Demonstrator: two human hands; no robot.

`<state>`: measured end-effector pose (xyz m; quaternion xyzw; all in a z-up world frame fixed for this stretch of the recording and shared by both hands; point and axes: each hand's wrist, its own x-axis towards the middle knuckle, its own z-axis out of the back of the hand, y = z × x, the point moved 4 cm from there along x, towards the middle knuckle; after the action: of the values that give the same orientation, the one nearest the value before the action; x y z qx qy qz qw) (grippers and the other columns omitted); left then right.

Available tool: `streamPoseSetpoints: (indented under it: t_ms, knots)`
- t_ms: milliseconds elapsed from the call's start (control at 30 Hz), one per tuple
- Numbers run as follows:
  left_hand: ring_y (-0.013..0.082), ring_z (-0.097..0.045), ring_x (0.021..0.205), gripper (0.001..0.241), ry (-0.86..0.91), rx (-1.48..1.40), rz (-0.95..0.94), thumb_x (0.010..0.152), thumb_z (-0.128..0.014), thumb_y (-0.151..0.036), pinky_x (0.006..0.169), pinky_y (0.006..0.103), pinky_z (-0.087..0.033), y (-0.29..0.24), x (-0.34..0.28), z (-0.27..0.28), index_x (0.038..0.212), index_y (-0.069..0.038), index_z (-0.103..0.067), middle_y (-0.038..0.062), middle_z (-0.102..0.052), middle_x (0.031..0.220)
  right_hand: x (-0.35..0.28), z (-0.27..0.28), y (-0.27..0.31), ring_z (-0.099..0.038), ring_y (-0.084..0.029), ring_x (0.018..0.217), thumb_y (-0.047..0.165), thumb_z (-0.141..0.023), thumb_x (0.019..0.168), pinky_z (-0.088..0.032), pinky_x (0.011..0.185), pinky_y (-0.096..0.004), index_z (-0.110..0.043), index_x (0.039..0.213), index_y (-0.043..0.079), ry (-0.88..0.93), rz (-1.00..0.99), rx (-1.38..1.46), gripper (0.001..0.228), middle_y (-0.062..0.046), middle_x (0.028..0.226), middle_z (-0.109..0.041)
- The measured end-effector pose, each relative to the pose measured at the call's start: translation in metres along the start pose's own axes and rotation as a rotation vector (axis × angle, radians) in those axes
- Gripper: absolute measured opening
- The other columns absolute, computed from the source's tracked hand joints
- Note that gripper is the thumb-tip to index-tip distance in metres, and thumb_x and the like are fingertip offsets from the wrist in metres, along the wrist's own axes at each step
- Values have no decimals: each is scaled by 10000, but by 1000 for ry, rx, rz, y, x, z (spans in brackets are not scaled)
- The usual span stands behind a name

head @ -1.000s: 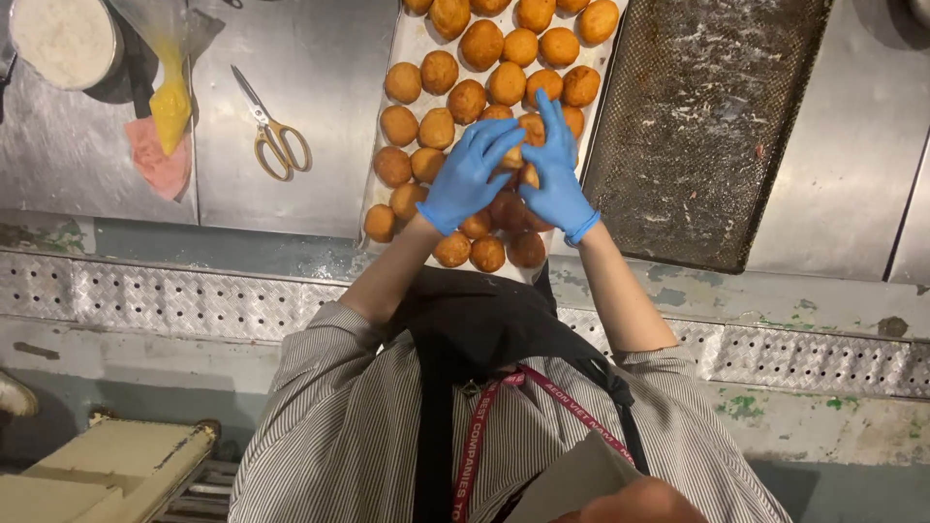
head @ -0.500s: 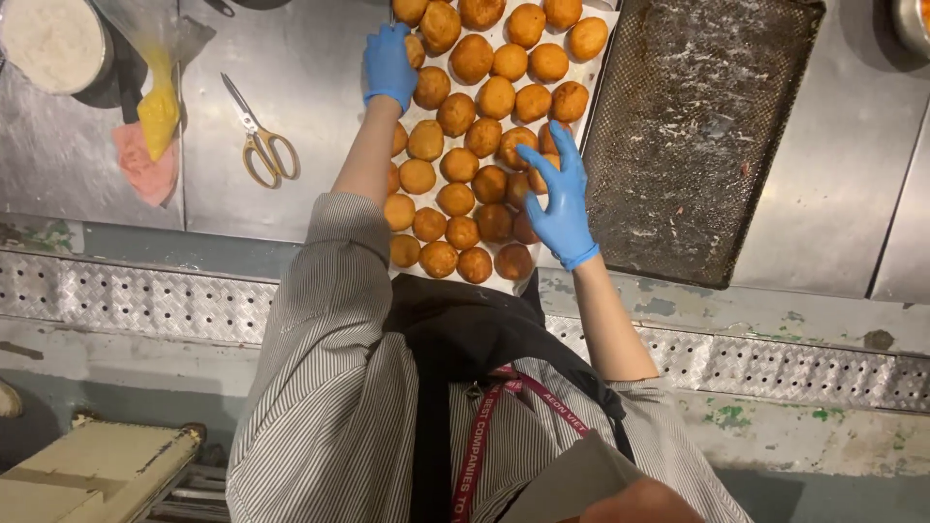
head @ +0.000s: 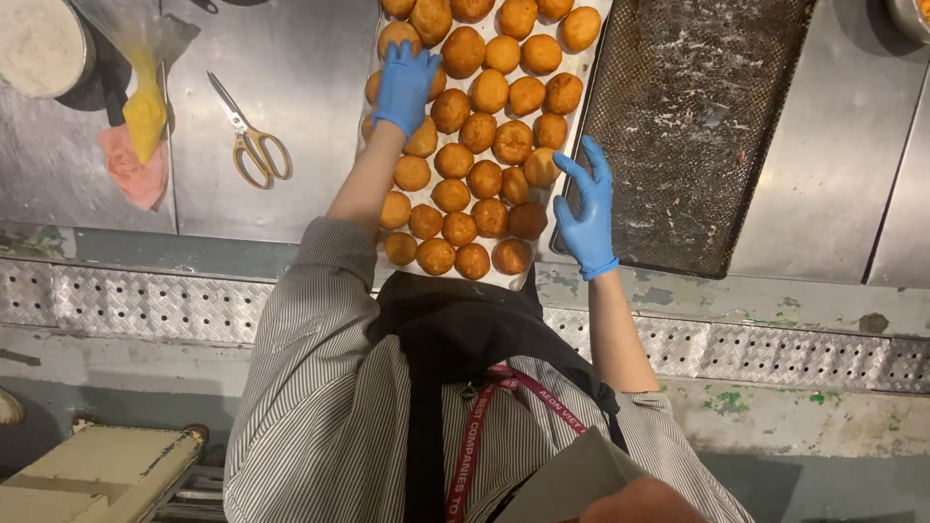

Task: Filling fried dough balls with custard using a piping bag.

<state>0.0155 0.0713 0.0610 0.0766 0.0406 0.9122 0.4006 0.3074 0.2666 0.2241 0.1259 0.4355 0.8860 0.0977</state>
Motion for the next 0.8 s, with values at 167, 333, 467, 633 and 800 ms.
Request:
streamPoseSetpoints:
  t_ms: [167,333,467,633,800]
  knots:
    - [385,-489,1301,577,-5,19,-11,799,-774,-85,1151,540,-327,-2,-4,-16,1350,-90,-604,148,-589,1271,0,-1,25,-362,-388,1506,-46,-625,840,-301,1281,-486,-615,1421,148,18,46,-36,612,-170,1586,-391]
    - [333,-505,1338,596,-479,-879,92,803,-888,-133,1153,450,-410,-24,-60,139,1307,-101,-571,121,-570,1386,0,2,47,-457,-353,1409,-9,-649,843,-362,1220,-473,-614,1411,148,-13,53,-95,590,-142,1472,-500]
    - [298,-547,1331,698,-600,-1164,38,829,-963,-153,1142,401,-490,-59,-105,222,1385,-88,-545,97,-536,1396,6,6,106,-445,-361,1412,51,-704,884,-339,1204,-497,-651,1392,162,0,280,-206,523,-147,1481,-493]
    - [295,-543,1380,749,-630,-1284,44,781,-960,-117,1200,412,-488,-70,-140,254,1406,-127,-547,89,-526,1455,10,5,150,-423,-390,1437,140,-780,910,-320,1217,-522,-681,1337,195,32,439,-263,441,-134,1474,-496]
    - [293,-532,1417,694,-632,-1222,66,835,-922,-54,1214,398,-501,-61,-153,254,1432,-143,-579,94,-494,1487,9,5,169,-392,-395,1465,89,-774,881,-302,1237,-543,-686,1354,216,58,512,-371,498,-125,1483,-490]
